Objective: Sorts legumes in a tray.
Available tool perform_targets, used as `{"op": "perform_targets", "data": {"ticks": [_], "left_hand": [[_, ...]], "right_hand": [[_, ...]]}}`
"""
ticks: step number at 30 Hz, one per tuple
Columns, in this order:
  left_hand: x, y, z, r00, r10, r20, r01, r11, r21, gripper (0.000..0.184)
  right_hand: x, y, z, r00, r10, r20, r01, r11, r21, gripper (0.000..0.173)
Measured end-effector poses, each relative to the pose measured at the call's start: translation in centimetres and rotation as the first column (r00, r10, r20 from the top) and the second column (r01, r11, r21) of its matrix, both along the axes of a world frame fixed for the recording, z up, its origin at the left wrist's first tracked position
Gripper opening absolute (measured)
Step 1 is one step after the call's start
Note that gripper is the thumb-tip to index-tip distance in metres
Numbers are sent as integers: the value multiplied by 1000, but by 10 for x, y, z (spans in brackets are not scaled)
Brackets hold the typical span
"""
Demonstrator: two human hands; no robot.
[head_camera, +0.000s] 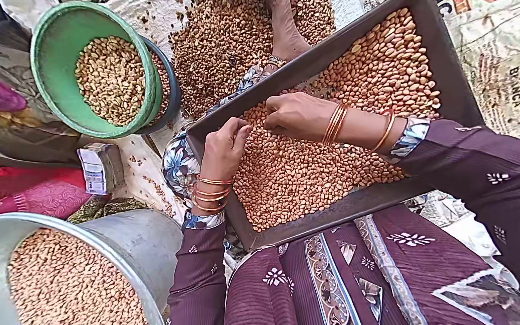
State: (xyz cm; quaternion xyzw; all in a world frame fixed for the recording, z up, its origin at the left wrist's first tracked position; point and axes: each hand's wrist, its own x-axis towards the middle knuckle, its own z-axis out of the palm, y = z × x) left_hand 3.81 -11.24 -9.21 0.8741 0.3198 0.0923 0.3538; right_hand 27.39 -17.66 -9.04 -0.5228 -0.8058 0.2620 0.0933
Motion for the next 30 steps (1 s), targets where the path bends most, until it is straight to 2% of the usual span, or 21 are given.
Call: {"op": "perform_targets", "data": {"ticks": [3, 7, 9, 11, 12, 14, 15, 16, 17, 18, 19, 21, 22, 24, 26, 28, 30], "left_hand": [[11, 4, -8, 985, -50, -163, 67, 993, 101, 27], [14, 2, -9, 973, -53, -226, 87, 986, 141, 25], [14, 5, -9, 982, -34, -184, 49, 996, 77, 25], [10, 6, -10, 1000, 22, -13, -24, 995, -95, 20], [8, 4, -9, 985, 77, 155, -27, 954, -299, 15], [11, 9, -7, 876, 256, 409, 113, 715, -690, 16], [13, 10, -5, 825, 339, 452, 186, 593, -783, 24], [15, 11, -3, 796, 384, 467, 229, 524, -821, 31], [17, 12, -3, 789, 390, 474, 233, 524, -819, 37], [20, 12, -4, 805, 357, 474, 199, 591, -782, 40], [23, 12, -5, 843, 290, 453, 131, 706, -696, 40], [27, 11, -7, 962, 96, 257, -3, 941, -339, 31], [29, 9, -7, 990, 25, 138, -3, 988, -157, 28], [32, 7, -5, 995, -82, -61, 84, 996, 23, 26], [34, 2, -3, 970, -139, -201, 152, 987, 51, 29], [34, -3, 1, 951, -157, -266, 180, 981, 66, 26], [36, 1, -5, 957, -141, -254, 162, 985, 63, 27]], "right_hand": [[0, 2, -3, 1000, 6, -14, -6, 1000, 6, 15], [13, 8, 0, 985, -78, -154, 65, 994, -90, 17], [24, 8, 4, 954, -197, -227, 160, 972, -171, 16], [34, 6, 12, 940, -263, -216, 214, 950, -225, 17], [38, 3, 14, 948, -251, -195, 207, 953, -222, 18], [41, -2, 16, 975, -168, -147, 141, 974, -179, 21], [40, -5, 14, 984, -119, -131, 100, 985, -142, 22], [38, -7, 12, 990, -77, -118, 64, 992, -110, 20], [35, -10, 10, 993, -46, -111, 38, 996, -80, 17], [32, -12, 9, 995, -33, -95, 26, 997, -71, 13], [29, -14, 8, 997, -29, -74, 24, 997, -70, 11], [24, -15, 4, 998, -35, -43, 32, 998, -50, 10], [23, -15, 4, 999, -39, -34, 37, 998, -59, 10], [23, -12, 8, 997, -72, -30, 68, 989, -133, 13], [24, -10, 14, 985, -162, -54, 145, 960, -241, 11], [23, -8, 17, 968, -221, -116, 177, 936, -304, 7], [19, -7, 14, 962, -207, -176, 149, 944, -293, 13]]}}
